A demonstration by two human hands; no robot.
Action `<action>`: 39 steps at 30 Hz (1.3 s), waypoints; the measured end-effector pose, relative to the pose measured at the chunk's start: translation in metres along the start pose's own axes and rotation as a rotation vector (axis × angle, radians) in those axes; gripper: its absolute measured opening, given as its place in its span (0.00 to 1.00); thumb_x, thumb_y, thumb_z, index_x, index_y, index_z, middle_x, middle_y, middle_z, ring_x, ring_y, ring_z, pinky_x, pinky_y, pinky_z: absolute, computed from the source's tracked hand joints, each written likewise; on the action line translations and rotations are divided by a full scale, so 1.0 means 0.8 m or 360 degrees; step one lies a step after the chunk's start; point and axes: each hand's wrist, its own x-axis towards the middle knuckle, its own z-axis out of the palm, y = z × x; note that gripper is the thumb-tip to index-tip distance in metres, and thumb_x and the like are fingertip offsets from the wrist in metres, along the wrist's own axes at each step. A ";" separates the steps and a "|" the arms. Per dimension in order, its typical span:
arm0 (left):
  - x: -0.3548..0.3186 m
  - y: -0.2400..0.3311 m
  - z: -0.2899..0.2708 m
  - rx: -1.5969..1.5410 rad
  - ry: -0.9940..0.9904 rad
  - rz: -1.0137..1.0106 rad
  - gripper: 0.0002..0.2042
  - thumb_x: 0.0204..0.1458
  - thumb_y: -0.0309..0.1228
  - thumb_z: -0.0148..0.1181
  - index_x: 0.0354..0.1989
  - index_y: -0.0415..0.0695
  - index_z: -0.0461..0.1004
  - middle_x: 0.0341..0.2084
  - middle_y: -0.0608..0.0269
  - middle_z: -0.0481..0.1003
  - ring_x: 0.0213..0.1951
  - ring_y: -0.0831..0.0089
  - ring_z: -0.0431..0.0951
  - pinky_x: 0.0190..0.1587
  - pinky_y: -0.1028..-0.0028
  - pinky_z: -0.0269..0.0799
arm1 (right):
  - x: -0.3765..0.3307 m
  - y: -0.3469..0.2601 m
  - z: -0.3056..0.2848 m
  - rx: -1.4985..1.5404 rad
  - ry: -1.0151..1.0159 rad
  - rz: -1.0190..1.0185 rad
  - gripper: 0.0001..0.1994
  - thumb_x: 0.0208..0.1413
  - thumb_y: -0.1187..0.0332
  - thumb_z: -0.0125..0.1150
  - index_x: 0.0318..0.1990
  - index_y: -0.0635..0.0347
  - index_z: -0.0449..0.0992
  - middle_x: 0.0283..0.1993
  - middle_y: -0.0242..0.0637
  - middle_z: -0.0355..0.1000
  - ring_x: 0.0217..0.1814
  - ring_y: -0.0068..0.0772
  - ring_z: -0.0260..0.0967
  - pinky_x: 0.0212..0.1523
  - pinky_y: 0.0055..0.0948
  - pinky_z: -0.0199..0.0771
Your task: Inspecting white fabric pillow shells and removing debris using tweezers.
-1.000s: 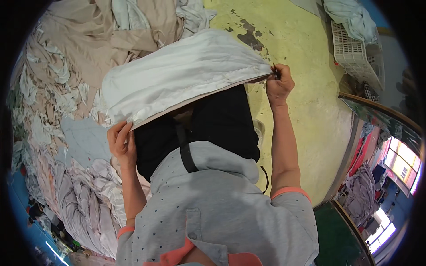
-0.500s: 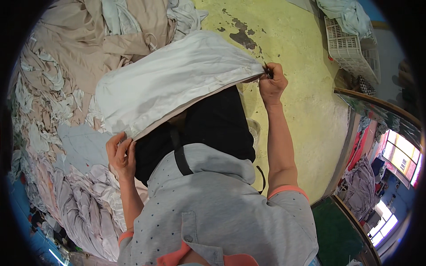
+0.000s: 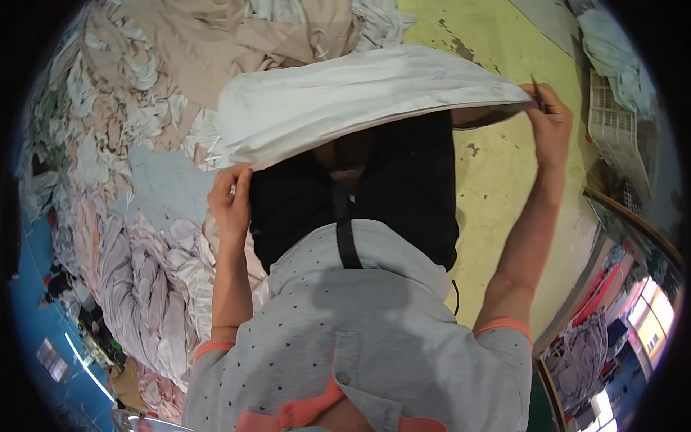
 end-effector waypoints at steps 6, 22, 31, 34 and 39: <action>0.054 -0.041 0.000 -0.0772 -0.0162 -0.0518 0.09 0.56 0.30 0.56 0.27 0.38 0.73 0.19 0.77 0.66 0.24 0.88 0.60 0.25 0.82 0.57 | 0.068 -0.018 0.017 0.0280 -0.0314 0.0275 0.07 0.56 0.70 0.58 0.40 0.60 0.77 0.26 0.17 0.63 0.20 0.08 0.48 0.21 0.14 0.44; 0.084 -0.070 -0.001 -0.0640 -0.0147 -0.0354 0.08 0.55 0.28 0.58 0.26 0.39 0.72 0.21 0.77 0.67 0.27 0.87 0.63 0.30 0.83 0.60 | 0.110 0.035 0.062 0.0315 -0.0246 0.0396 0.10 0.55 0.65 0.61 0.38 0.64 0.78 0.32 0.27 0.74 0.32 0.16 0.67 0.34 0.17 0.64; 0.085 -0.091 -0.006 -0.0890 -0.0225 -0.0565 0.08 0.57 0.30 0.57 0.26 0.43 0.72 0.21 0.79 0.65 0.25 0.90 0.60 0.28 0.86 0.55 | 0.092 0.008 0.076 0.0326 -0.0208 0.0565 0.10 0.55 0.62 0.61 0.34 0.60 0.78 0.28 0.24 0.71 0.28 0.14 0.65 0.29 0.18 0.63; 0.084 -0.092 -0.004 -0.0910 -0.0176 -0.0546 0.08 0.56 0.29 0.57 0.25 0.42 0.72 0.20 0.78 0.66 0.25 0.88 0.61 0.28 0.85 0.57 | 0.090 0.014 0.081 0.0317 -0.0177 0.0570 0.10 0.55 0.62 0.61 0.34 0.60 0.78 0.28 0.24 0.72 0.29 0.15 0.65 0.30 0.18 0.63; 0.088 -0.081 -0.003 -0.0587 -0.0165 -0.0380 0.09 0.54 0.28 0.57 0.24 0.39 0.70 0.20 0.75 0.67 0.27 0.86 0.63 0.30 0.81 0.61 | 0.088 0.055 0.066 0.0068 -0.0226 0.0395 0.13 0.56 0.62 0.60 0.35 0.65 0.78 0.30 0.25 0.73 0.32 0.16 0.66 0.32 0.19 0.64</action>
